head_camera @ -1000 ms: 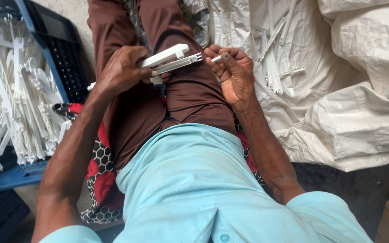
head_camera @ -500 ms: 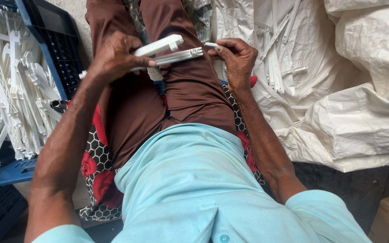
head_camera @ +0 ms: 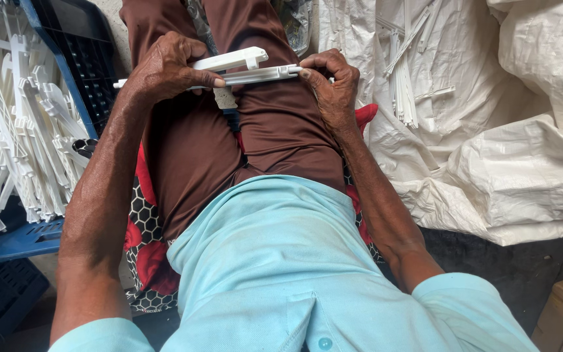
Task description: The person sits and repeatedly assembles small white plastic components by hand. They pick up a base piece and a rod-like piece, align them, and press them together, then place the assembled unit into a blue crate. The process repeats with new parts taken from a nearby bag.
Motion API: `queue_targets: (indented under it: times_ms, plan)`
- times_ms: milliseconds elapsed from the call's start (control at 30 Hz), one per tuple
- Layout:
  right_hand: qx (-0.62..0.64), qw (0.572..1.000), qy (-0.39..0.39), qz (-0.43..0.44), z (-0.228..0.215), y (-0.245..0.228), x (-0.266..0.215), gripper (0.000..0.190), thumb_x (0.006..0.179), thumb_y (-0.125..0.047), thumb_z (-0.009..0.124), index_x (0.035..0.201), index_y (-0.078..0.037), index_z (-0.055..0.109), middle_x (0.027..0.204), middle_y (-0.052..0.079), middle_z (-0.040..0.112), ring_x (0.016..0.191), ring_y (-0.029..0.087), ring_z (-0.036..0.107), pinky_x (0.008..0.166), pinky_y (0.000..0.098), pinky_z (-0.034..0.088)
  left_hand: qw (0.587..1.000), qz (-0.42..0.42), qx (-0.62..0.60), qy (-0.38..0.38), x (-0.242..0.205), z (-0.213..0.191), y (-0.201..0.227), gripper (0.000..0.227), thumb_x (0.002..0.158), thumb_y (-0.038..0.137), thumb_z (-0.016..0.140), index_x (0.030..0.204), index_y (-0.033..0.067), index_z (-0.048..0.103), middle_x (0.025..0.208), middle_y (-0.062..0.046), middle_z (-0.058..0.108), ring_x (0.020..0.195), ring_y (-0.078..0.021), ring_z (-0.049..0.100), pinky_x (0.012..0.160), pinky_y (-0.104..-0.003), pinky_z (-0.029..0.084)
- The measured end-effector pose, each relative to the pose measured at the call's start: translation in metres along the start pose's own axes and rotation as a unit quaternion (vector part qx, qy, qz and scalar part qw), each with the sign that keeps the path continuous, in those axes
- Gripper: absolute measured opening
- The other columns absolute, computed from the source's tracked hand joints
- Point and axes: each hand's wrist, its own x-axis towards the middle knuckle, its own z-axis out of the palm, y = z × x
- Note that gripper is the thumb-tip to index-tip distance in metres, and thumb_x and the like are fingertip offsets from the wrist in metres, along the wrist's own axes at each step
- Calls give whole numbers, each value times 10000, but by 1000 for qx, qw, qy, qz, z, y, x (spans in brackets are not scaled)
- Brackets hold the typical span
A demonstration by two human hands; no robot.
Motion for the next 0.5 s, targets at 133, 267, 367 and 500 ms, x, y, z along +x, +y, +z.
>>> queue_targets:
  times_ms: [133,267,367,500]
  plan:
    - [95,993,-5,63,1,2,-1,106,946,-47,810,1032,-27,751,975,20,704,902,66,675,822,236,581,1000,21,-8,-3,0,1,-1,419,768,382,914,847,15,728,677,-111,698,607,-140,702,532,-306,564]
    - [125,988,-13,87,2,3,-1,115,946,-49,813,1033,-21,745,958,32,734,889,64,674,832,237,578,1000,13,10,-1,-1,1,-1,418,779,373,919,848,7,729,675,-119,695,602,-149,697,523,-317,555]
    - [83,993,-21,78,1,6,1,118,954,-98,810,1011,-22,740,920,31,731,851,64,666,784,238,571,1000,18,7,-2,-1,1,0,425,786,378,917,859,6,726,684,-115,697,601,-153,697,528,-315,556]
    - [-34,998,-43,-38,0,15,6,249,1038,-259,731,952,-26,707,887,30,667,832,93,644,716,256,551,1000,21,7,1,-1,1,3,442,781,395,920,851,7,718,682,-114,694,612,-153,703,537,-313,564]
